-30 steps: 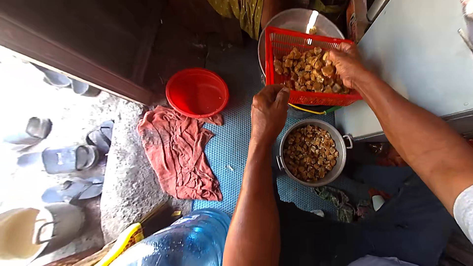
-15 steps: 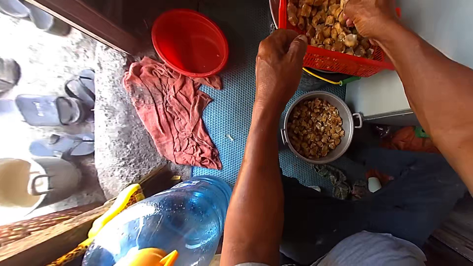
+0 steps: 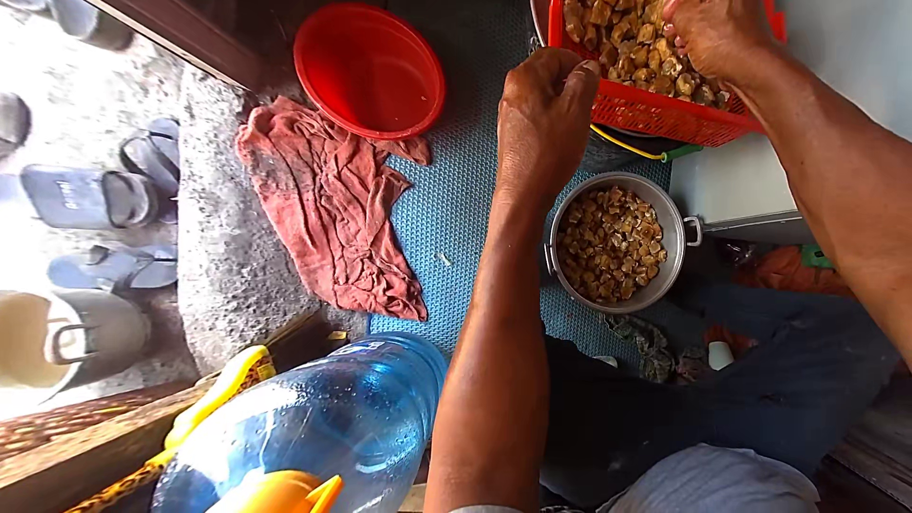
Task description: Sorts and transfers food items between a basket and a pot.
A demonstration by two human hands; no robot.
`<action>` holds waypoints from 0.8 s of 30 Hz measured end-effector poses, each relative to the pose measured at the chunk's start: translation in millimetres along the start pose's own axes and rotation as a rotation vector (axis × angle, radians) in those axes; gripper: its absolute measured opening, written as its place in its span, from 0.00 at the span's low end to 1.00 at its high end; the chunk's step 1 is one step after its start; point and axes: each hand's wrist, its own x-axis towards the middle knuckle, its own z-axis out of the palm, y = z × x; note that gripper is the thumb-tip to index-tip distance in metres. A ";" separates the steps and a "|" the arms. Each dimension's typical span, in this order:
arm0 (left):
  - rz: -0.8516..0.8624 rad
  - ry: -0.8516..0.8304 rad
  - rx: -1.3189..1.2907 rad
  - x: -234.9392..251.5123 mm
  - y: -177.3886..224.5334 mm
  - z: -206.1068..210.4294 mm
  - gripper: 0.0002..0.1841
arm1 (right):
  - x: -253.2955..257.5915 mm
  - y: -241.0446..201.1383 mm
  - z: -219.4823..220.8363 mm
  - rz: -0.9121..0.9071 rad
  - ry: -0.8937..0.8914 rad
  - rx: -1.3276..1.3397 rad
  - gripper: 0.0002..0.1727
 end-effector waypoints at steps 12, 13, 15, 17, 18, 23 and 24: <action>0.002 -0.014 0.017 3.9 2.5 8.5 0.11 | -12.1 -11.6 -10.1 0.008 -0.096 -0.073 0.10; -0.008 -0.018 0.025 3.8 3.6 8.5 0.11 | -11.2 -11.1 -9.4 0.031 -0.102 -0.079 0.10; -0.014 -0.019 0.038 4.0 3.8 9.3 0.11 | -7.2 -6.9 -7.2 0.064 -0.107 -0.086 0.10; -0.006 -0.020 0.045 4.5 3.2 9.7 0.11 | -2.8 -3.4 -5.8 0.049 -0.128 -0.081 0.11; -0.006 -0.019 0.046 4.6 3.1 9.8 0.11 | -1.7 -3.0 -5.3 0.039 -0.154 -0.086 0.12; -0.007 -0.018 0.026 6.5 2.6 10.7 0.11 | -5.8 -10.8 -7.7 0.054 -0.196 -0.104 0.10; -0.006 -0.019 0.026 7.1 2.1 11.0 0.11 | -5.4 -10.1 -7.4 0.054 -0.181 -0.078 0.08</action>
